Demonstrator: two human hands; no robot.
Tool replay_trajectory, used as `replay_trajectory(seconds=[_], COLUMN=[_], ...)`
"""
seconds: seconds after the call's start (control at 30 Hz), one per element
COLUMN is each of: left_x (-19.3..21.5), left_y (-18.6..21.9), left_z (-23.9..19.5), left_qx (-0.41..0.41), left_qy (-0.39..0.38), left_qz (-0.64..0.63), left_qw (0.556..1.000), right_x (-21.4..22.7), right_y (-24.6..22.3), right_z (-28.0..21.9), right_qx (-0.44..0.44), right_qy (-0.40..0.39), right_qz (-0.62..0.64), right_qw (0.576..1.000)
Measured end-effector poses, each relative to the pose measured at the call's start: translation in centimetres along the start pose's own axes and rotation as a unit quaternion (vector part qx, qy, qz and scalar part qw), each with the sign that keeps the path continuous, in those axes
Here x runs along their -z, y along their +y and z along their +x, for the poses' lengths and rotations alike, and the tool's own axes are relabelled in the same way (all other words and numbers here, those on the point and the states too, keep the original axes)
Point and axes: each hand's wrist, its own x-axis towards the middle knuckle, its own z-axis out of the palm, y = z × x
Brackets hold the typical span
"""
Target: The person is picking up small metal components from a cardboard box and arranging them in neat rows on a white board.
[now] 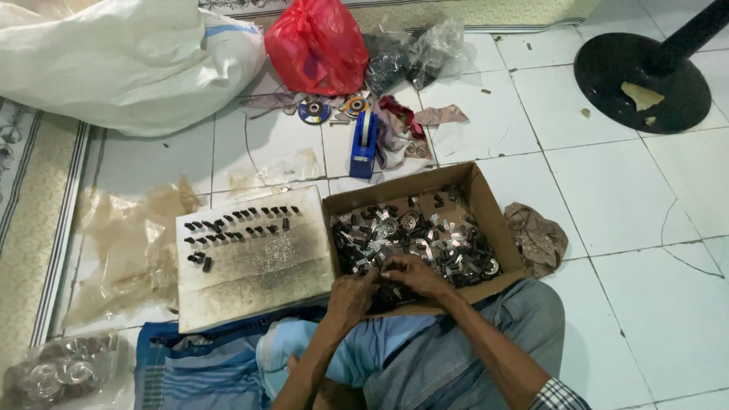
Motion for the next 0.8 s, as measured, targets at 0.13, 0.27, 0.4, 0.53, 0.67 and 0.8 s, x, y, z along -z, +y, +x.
replay_trajectory(seconds=[0.13,0.27,0.4,0.53,0.67,0.8], left_x=[-1.1,1.5,3.4,3.3,7.5,8.0], left_y=[-0.5,0.8,1.9,1.4,3.1,3.5], left_z=[0.1,0.0,-0.1,-0.4,-1.5,-2.2], left_qx=[0.004,0.025,0.037,0.031,0.081,0.129], left_qy=[0.013,0.032,0.069,0.096,0.138,0.201], left_qz=[0.004,-0.079,-0.117,-0.139,-0.338,-0.527], left_qw=[1.000,0.996,0.990,0.985,0.927,0.816], right_x=[-0.3,-0.1,-0.4,0.2,0.9,0.8], right_y=[-0.4,0.4,1.5,1.7,-1.1,-0.1], right_z=[-0.3,0.0,-0.1,0.8,-0.5,-0.5], right_qx=[0.028,0.029,0.037,0.060,0.086,0.060], right_qy=[0.013,0.048,0.084,0.105,0.121,0.200], right_qz=[0.023,0.018,0.008,0.025,-0.004,-0.049], right_qw=[0.999,0.998,0.996,0.992,0.989,0.977])
